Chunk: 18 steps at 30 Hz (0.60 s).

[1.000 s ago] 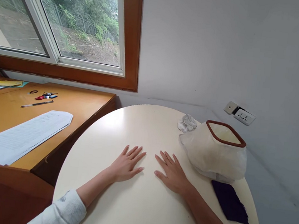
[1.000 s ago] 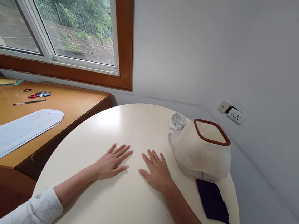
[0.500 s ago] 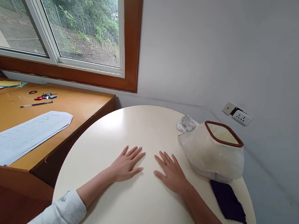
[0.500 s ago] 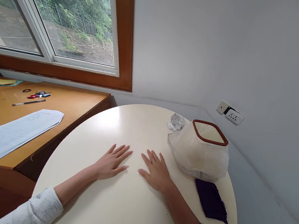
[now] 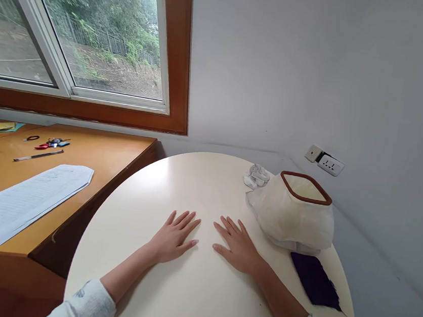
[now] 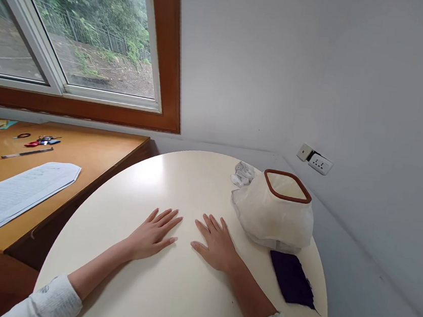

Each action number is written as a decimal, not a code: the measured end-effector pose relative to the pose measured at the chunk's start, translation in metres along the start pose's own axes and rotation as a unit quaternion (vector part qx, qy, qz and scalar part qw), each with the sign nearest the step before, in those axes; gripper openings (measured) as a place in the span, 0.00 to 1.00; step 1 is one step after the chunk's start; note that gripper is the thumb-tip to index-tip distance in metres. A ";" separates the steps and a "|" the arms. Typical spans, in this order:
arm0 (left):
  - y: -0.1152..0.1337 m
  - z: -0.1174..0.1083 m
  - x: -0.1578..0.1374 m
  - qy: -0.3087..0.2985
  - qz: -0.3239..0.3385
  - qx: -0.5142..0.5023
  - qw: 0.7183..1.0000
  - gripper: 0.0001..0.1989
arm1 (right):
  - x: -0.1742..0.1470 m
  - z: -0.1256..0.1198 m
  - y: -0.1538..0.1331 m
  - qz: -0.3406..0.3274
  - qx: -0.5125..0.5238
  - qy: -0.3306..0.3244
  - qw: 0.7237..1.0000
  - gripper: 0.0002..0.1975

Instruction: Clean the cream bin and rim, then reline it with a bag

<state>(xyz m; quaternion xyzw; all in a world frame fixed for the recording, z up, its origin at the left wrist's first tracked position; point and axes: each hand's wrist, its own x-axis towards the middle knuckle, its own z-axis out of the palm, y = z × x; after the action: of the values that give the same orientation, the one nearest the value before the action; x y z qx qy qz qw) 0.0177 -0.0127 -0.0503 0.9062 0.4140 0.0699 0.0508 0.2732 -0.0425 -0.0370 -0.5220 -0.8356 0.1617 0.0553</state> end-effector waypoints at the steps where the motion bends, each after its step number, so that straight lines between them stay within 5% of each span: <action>1: 0.000 0.000 0.000 0.003 0.001 0.001 1.000 0.29 | 0.000 0.000 0.000 0.003 0.000 -0.001 1.000 0.31; 18: -0.001 0.000 0.001 -0.019 -0.014 -0.009 1.000 0.29 | -0.002 0.002 -0.001 0.005 0.009 0.014 1.000 0.31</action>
<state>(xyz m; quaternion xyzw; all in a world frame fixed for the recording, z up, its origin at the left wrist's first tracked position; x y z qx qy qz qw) 0.0179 -0.0113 -0.0506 0.9010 0.4247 0.0559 0.0679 0.2730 -0.0448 -0.0385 -0.5279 -0.8306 0.1623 0.0710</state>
